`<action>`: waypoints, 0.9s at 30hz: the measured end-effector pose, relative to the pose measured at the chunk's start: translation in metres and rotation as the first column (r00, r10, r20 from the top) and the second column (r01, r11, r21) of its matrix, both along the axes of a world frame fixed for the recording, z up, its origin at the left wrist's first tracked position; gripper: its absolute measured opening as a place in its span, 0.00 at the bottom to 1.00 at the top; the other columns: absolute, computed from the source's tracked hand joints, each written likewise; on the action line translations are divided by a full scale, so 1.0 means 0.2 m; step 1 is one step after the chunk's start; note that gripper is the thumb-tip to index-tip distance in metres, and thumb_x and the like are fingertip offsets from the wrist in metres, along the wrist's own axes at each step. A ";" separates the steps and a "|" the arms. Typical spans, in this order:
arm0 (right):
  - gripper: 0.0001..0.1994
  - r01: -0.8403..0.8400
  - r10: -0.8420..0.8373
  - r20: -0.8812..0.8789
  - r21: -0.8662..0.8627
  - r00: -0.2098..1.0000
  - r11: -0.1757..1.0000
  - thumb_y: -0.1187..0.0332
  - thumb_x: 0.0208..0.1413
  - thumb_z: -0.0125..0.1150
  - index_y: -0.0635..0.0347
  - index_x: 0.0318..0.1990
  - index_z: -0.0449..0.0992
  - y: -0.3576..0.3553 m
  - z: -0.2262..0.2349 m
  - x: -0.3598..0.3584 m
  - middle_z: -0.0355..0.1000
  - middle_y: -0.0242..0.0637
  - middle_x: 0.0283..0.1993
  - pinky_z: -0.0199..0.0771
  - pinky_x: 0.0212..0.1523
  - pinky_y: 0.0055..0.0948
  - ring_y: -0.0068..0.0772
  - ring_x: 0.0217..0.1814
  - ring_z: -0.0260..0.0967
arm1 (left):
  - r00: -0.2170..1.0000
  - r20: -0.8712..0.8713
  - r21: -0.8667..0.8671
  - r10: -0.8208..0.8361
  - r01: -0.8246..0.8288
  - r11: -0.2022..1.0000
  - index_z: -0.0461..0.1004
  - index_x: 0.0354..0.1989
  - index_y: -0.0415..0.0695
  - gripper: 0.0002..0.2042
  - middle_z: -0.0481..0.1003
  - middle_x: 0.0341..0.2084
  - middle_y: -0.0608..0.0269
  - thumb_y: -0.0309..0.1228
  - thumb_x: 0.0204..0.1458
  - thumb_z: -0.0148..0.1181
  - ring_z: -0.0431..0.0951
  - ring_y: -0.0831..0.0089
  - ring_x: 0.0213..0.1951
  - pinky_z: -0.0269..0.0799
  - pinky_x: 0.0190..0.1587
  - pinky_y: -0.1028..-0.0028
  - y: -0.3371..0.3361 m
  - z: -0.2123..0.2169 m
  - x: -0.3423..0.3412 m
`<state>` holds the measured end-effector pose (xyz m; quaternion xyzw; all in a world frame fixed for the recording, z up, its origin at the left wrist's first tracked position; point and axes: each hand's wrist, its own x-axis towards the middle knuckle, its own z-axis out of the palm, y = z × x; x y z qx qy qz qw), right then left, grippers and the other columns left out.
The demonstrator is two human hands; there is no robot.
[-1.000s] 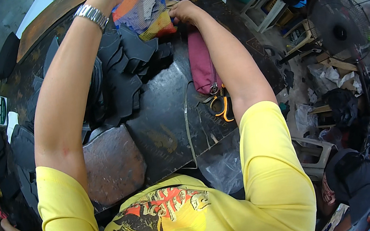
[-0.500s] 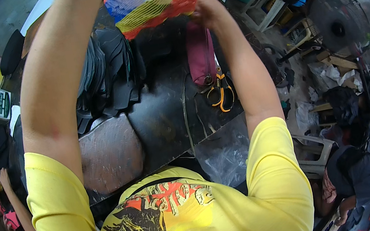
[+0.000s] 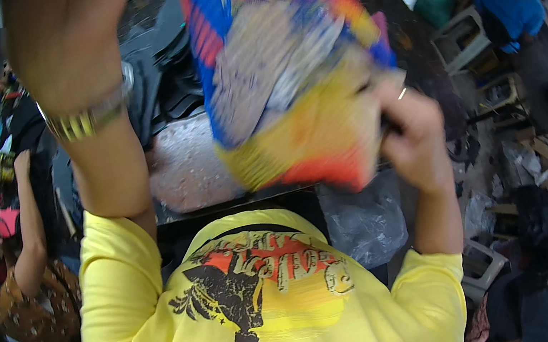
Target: The person marks a cardboard template with a pencil, then places it into a colorful mesh bag along with other cardboard pieces. They close the bag, set it aside, and retrieve a small pink pouch from the table. The person opens the pouch, removes a pair of glasses, and places them into a clear plastic bag before setting the bag down.
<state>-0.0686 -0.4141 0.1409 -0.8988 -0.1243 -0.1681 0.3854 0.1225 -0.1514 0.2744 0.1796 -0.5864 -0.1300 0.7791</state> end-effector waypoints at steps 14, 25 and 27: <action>0.15 -0.748 0.535 -0.568 -0.241 0.626 0.619 0.72 0.45 0.64 0.59 0.44 0.81 0.74 -0.13 0.11 0.79 0.45 0.36 0.78 0.39 0.46 0.52 0.39 0.79 | 0.545 -0.589 0.290 0.597 -0.547 0.785 0.71 0.61 0.47 0.16 0.79 0.43 0.54 0.24 0.65 0.57 0.67 0.86 0.25 0.63 0.28 0.83 1.21 -0.72 -0.65; 0.08 0.076 0.005 -0.286 0.271 0.958 0.960 0.75 0.64 0.60 0.68 0.46 0.80 0.43 -0.22 0.27 0.74 0.29 0.38 0.68 0.42 0.21 0.16 0.38 0.67 | 0.665 -0.689 0.083 0.287 -0.321 0.943 0.58 0.69 0.45 0.26 0.55 0.72 0.37 0.30 0.66 0.60 0.69 0.83 0.23 0.65 0.20 0.84 1.56 -0.86 -0.74; 0.11 0.311 -0.222 -0.339 0.237 0.914 0.920 0.79 0.63 0.57 0.64 0.51 0.79 0.40 -0.48 0.34 0.75 0.31 0.40 0.70 0.46 0.22 0.24 0.42 0.73 | 0.645 -0.727 0.033 0.238 -0.313 0.949 0.58 0.70 0.45 0.27 0.54 0.73 0.37 0.30 0.65 0.61 0.70 0.83 0.23 0.65 0.21 0.84 1.57 -0.88 -0.72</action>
